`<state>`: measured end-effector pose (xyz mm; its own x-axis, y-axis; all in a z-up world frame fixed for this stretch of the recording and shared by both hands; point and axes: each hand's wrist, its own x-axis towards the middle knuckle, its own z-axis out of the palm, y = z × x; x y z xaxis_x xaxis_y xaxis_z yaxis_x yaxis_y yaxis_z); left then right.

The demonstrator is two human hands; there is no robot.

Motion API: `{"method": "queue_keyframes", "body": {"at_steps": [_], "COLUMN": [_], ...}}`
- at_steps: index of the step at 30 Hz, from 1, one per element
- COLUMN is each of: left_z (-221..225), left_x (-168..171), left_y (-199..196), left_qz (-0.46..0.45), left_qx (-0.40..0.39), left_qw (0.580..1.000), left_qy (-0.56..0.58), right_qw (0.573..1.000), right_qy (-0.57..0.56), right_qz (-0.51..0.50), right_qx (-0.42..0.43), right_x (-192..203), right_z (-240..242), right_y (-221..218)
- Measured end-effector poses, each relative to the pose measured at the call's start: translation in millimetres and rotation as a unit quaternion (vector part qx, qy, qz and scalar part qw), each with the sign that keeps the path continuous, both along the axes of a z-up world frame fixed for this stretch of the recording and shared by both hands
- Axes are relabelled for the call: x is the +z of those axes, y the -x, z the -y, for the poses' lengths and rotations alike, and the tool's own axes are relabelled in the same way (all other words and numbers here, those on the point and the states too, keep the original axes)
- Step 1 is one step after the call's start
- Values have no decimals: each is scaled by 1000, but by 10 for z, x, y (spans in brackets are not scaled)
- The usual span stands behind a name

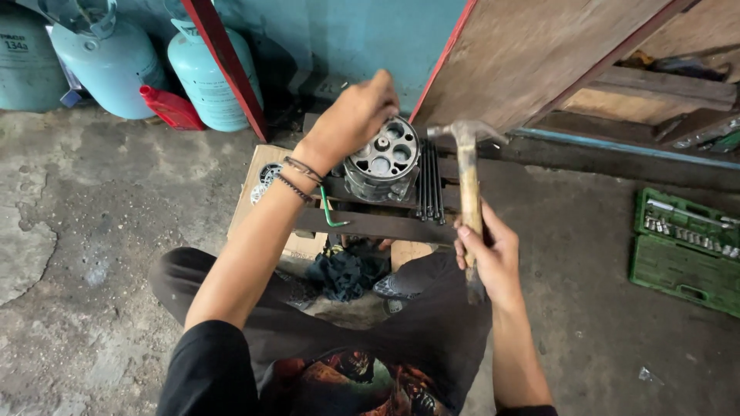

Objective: Disassembling and inspecting a mechanical compressor component using a hammer and hands

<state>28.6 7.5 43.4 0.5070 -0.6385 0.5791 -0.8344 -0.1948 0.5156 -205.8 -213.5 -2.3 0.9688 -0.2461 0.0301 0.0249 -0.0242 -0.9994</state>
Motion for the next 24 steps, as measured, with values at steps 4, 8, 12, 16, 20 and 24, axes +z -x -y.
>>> {"method": "queue_keyframes", "body": {"at_steps": [4,8,12,16,20,24], "left_z": [1,37,12,26,26,34], "left_x": [-21,-198,-242,-276,-318,-327], "left_y": [56,87,97,87,49,50], "left_qz": [-51,-101,-169,-174,-183,-179], "left_qx": [34,67,95,109,112,124], "left_qw": [994,988,977,974,971,971], "left_qy": [88,97,88,100,105,99], "right_qw": [993,983,991,993,993,995], "right_qy": [-107,-161,-101,-88,-86,-79], "right_qz": [-46,-60,-37,-47,-62,-55], "right_qx": [34,59,82,59,54,40], "right_x": [55,-60,-17,45,91,89], "right_z": [25,50,13,-20,-42,-76], "right_y": [-186,-351,-435,-433,-421,-430]}}
